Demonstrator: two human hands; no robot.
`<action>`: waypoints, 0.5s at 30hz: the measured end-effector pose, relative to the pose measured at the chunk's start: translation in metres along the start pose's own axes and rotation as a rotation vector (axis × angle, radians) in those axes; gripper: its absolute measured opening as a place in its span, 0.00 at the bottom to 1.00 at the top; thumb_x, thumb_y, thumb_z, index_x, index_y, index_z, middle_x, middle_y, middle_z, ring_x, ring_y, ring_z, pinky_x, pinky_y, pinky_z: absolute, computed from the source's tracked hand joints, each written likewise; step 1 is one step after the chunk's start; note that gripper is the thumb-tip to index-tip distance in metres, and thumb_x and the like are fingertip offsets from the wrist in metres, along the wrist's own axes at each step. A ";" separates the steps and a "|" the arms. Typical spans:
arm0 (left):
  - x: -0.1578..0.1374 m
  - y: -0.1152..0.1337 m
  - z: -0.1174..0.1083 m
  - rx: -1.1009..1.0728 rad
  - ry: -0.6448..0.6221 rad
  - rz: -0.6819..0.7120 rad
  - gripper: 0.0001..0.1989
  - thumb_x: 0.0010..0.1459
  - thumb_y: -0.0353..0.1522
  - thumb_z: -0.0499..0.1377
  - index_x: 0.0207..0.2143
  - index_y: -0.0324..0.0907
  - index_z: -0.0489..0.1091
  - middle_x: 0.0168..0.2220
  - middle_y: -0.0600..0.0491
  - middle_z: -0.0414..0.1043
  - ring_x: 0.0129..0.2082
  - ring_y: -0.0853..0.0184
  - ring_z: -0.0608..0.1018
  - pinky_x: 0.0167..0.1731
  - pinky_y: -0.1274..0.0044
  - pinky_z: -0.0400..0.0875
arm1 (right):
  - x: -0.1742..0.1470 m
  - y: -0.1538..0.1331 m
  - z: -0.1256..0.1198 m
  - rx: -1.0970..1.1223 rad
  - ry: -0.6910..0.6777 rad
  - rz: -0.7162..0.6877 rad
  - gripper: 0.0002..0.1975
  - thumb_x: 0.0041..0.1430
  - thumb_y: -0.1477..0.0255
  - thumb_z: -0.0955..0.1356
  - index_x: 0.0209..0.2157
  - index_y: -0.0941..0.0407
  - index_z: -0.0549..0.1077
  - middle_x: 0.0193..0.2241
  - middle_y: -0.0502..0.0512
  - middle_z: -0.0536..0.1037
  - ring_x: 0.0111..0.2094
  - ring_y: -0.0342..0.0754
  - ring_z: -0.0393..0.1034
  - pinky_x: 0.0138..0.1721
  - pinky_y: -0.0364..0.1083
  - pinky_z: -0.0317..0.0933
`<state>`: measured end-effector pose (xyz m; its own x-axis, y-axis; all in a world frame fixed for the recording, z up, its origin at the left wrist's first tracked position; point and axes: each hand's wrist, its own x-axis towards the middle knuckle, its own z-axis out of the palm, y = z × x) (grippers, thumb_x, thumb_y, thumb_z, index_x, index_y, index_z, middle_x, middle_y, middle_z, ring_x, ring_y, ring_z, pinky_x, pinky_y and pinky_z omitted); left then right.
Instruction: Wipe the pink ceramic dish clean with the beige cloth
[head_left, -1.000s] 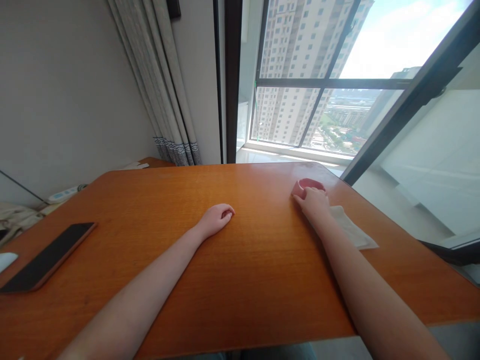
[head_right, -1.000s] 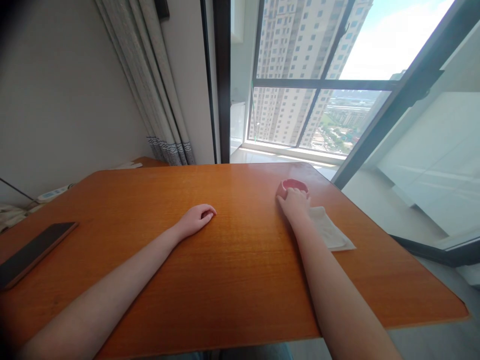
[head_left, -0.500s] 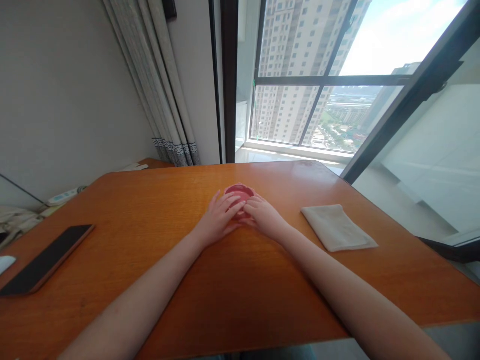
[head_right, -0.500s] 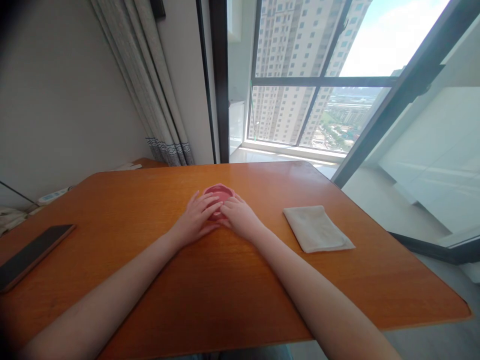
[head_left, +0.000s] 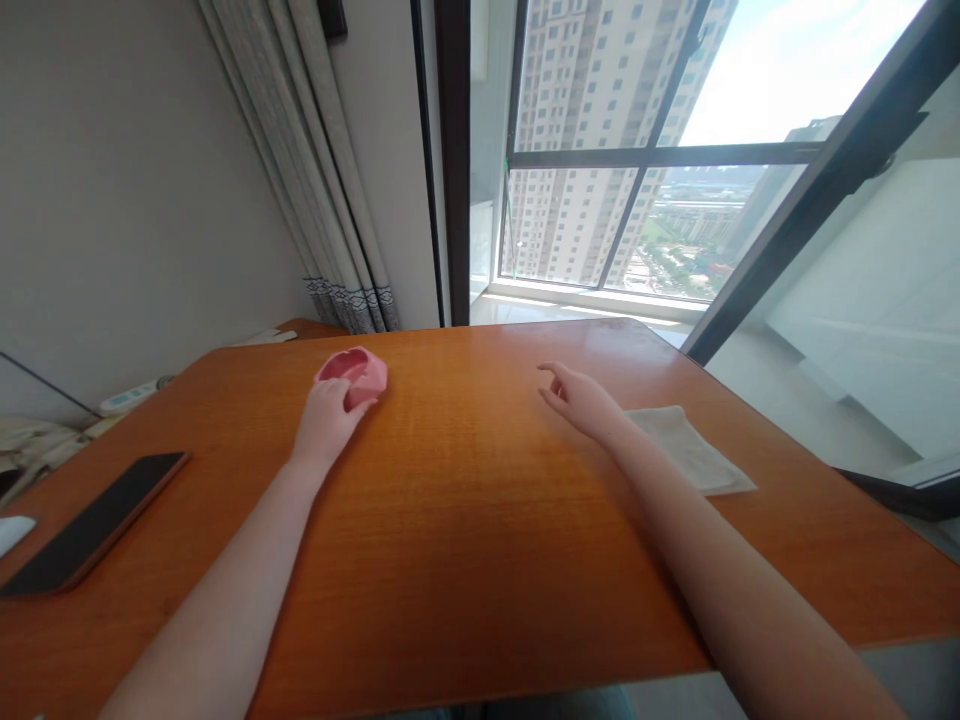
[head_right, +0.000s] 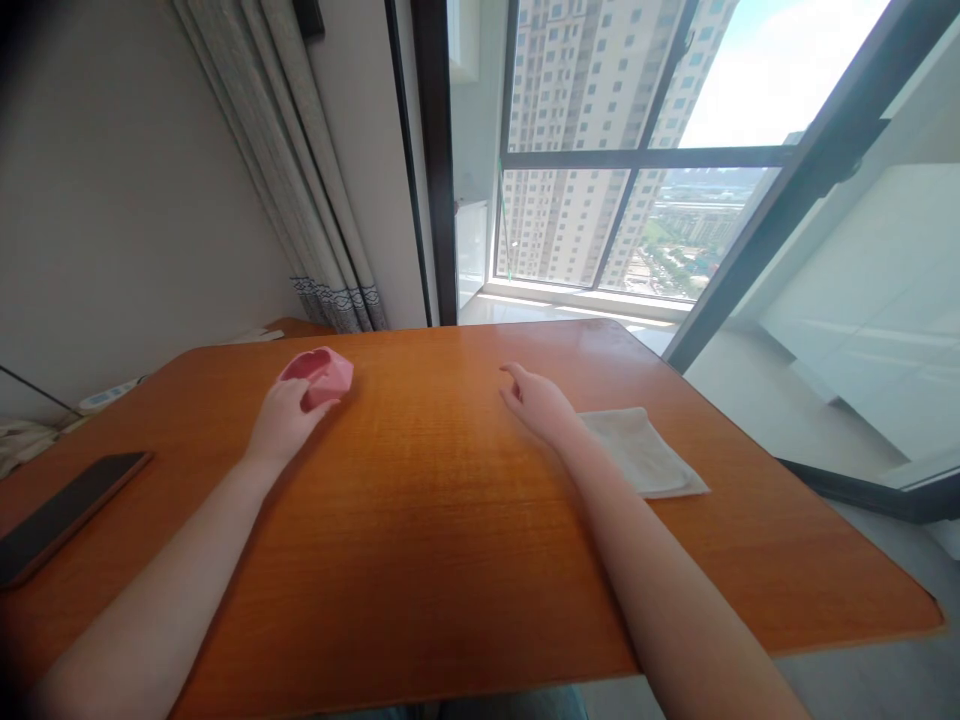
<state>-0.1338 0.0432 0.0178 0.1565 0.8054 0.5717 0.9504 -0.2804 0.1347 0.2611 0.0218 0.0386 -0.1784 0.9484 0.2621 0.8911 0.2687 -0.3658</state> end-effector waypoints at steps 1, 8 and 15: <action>0.000 -0.013 0.001 0.024 0.000 -0.042 0.17 0.53 0.43 0.57 0.38 0.38 0.69 0.35 0.45 0.71 0.40 0.56 0.70 0.46 0.66 0.64 | 0.002 0.012 -0.003 -0.050 -0.021 0.073 0.21 0.60 0.69 0.61 0.55 0.57 0.63 0.30 0.54 0.76 0.32 0.48 0.70 0.35 0.45 0.61; -0.008 -0.053 0.009 0.181 -0.042 -0.243 0.21 0.53 0.42 0.55 0.42 0.35 0.70 0.40 0.41 0.73 0.41 0.53 0.71 0.47 0.66 0.63 | 0.003 0.083 -0.011 -0.346 -0.266 0.402 0.23 0.54 0.77 0.62 0.53 0.60 0.67 0.49 0.65 0.71 0.45 0.53 0.69 0.40 0.45 0.61; -0.009 -0.056 0.012 0.239 -0.108 -0.266 0.19 0.52 0.42 0.53 0.39 0.36 0.70 0.39 0.40 0.73 0.40 0.51 0.72 0.44 0.63 0.63 | -0.007 0.103 -0.014 -0.361 -0.335 0.465 0.10 0.46 0.78 0.68 0.33 0.59 0.76 0.32 0.62 0.77 0.34 0.56 0.72 0.33 0.51 0.65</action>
<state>-0.1847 0.0579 -0.0050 -0.0887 0.8878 0.4517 0.9956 0.0656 0.0666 0.3599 0.0408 0.0120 0.1890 0.9684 -0.1630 0.9796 -0.1974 -0.0370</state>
